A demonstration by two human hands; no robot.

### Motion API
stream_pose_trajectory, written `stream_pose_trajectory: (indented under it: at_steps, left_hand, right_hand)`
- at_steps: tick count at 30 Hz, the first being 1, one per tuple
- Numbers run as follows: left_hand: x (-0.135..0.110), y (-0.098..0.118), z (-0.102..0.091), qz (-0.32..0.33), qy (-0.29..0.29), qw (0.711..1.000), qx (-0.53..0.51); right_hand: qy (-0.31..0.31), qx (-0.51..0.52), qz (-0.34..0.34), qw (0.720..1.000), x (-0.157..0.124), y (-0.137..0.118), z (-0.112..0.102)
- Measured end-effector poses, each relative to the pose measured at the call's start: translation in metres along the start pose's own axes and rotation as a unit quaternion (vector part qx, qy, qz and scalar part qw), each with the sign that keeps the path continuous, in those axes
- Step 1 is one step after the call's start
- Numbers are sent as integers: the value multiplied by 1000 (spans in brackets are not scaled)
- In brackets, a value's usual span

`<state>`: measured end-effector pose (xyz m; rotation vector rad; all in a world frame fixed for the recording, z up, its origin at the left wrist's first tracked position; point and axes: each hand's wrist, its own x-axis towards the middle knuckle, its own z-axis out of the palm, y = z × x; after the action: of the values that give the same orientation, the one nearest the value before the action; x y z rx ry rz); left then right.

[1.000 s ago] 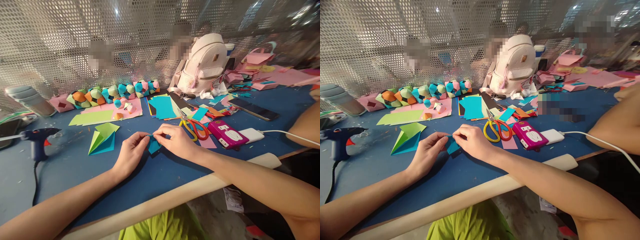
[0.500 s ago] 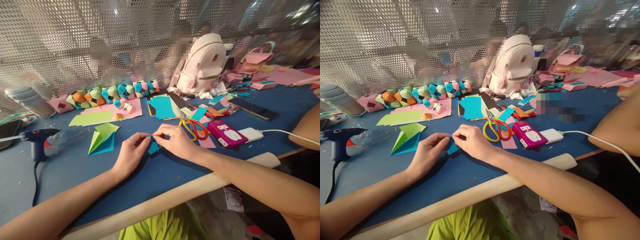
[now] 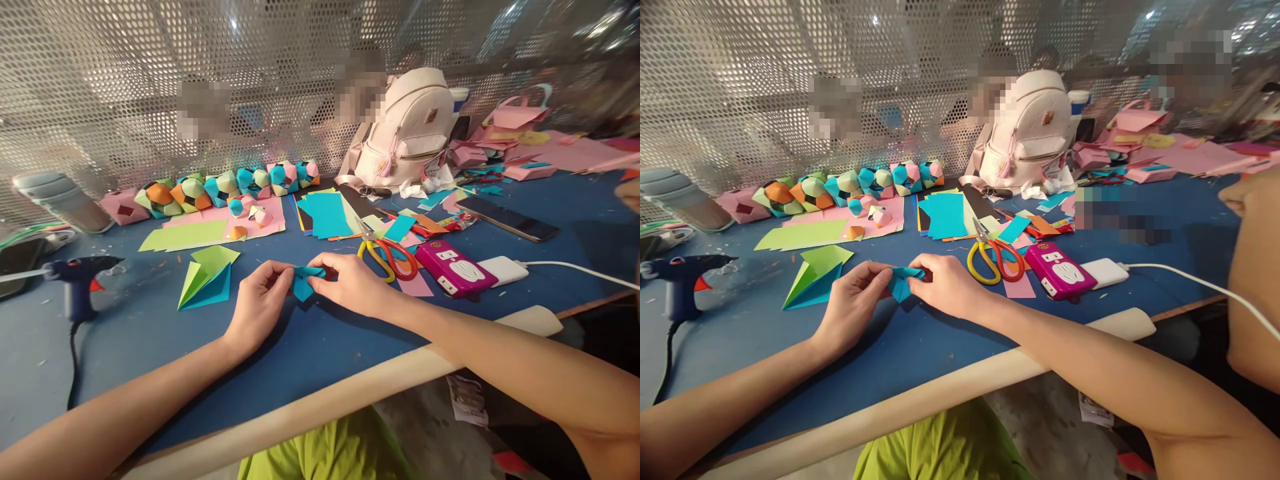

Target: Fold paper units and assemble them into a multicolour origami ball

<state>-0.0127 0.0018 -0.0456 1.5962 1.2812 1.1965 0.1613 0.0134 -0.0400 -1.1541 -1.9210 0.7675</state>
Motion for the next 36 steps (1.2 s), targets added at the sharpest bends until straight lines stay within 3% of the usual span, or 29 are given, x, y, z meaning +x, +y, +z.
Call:
stream_pose_trajectory:
  at_steps: [7, 16, 26, 30, 36]
  left_hand:
    - [1, -2, 0, -20, -42, 999, -11]
    - [-1, -1, 1, -2, -85, 995, 44]
    - [5, -2, 2, -51, -21, 996, -72]
    - [5, -2, 4, -68, -29, 992, -104]
    - [3, -5, 6, -77, -53, 990, -102]
  right_hand:
    - [18, -35, -16, 999, 1, 5, 1]
    - [28, -106, -148, 983, 0, 10, 3]
    - [17, -44, -40, 998, 0, 3, 1]
    - [14, -56, -12, 998, 1, 5, 2]
    - [43, -71, -23, 996, 1, 6, 2]
